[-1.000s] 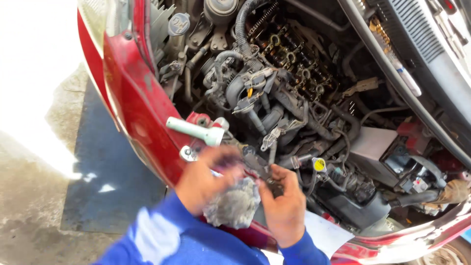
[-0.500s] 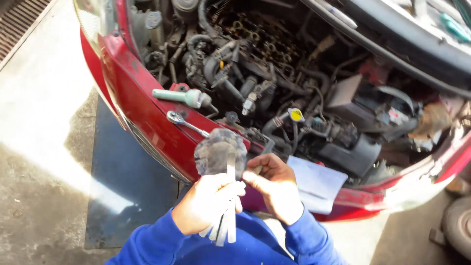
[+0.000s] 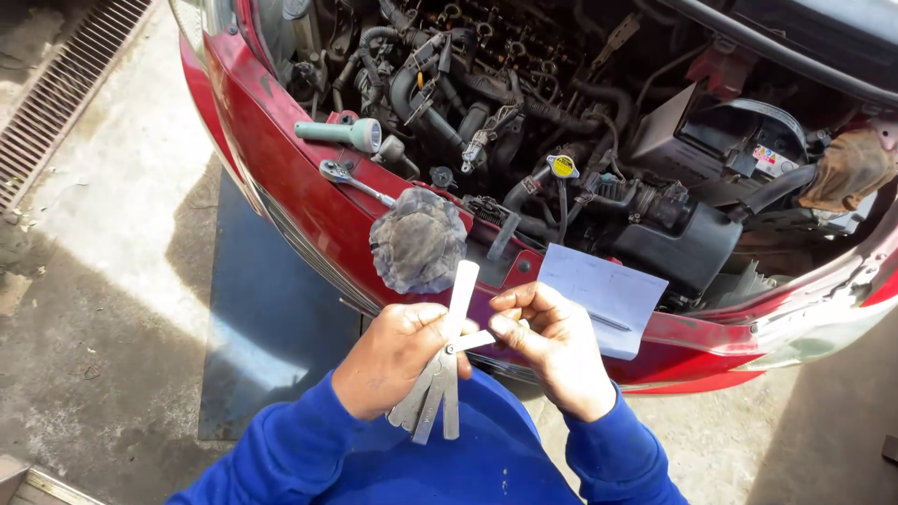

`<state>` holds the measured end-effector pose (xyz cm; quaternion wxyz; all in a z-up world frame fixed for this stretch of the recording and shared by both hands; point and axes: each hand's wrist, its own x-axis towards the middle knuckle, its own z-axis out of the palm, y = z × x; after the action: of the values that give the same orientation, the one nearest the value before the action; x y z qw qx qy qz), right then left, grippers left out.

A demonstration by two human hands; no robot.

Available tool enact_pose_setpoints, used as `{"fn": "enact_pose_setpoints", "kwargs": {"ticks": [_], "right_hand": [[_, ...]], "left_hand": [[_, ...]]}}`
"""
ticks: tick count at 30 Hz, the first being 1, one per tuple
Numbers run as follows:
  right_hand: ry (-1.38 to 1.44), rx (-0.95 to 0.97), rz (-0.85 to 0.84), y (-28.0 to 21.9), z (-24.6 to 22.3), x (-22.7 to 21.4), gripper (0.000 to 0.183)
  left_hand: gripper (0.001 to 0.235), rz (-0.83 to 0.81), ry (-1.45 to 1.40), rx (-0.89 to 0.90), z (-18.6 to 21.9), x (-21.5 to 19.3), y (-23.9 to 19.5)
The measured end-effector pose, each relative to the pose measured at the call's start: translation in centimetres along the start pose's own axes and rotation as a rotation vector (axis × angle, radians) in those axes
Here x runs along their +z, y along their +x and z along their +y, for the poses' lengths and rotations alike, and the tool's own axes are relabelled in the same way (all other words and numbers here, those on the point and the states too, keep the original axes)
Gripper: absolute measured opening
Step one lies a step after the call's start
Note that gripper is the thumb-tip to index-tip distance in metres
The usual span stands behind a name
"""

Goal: The person works on a car engine with the hood open, using a feeler gauge set to measure gaps between engine components. They repeatedly insert the gauge into the engine, adjust the gauge blades, and check the fit while referencing a notepad placed on the car's front edge.

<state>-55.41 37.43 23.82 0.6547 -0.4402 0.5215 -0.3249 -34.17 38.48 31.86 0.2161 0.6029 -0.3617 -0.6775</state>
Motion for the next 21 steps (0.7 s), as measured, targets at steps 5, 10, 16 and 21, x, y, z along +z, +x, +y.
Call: {"fn": "enact_pose_setpoints", "kwargs": {"ticks": [5, 10, 16, 21], "right_hand": [[0.211, 0.029, -0.165, -0.7, -0.5, -0.4, 0.027], [0.143, 0.016, -0.143, -0.4, -1.0, 0.6, 0.019], [0.327, 0.101, -0.17, -0.6, -0.8, 1.0, 0.022], [0.34, 0.168, -0.164, -0.4, -1.7, 1.5, 0.026]], "left_hand": [[0.031, 0.025, -0.019, -0.072, -0.8, 0.6, -0.6], [0.031, -0.06, 0.246, -0.048, -0.8, 1.1, -0.8], [0.028, -0.101, 0.048, -0.058, -1.5, 0.8, -0.5], [0.03, -0.045, 0.135, -0.14, -0.3, 0.5, -0.9]]}}
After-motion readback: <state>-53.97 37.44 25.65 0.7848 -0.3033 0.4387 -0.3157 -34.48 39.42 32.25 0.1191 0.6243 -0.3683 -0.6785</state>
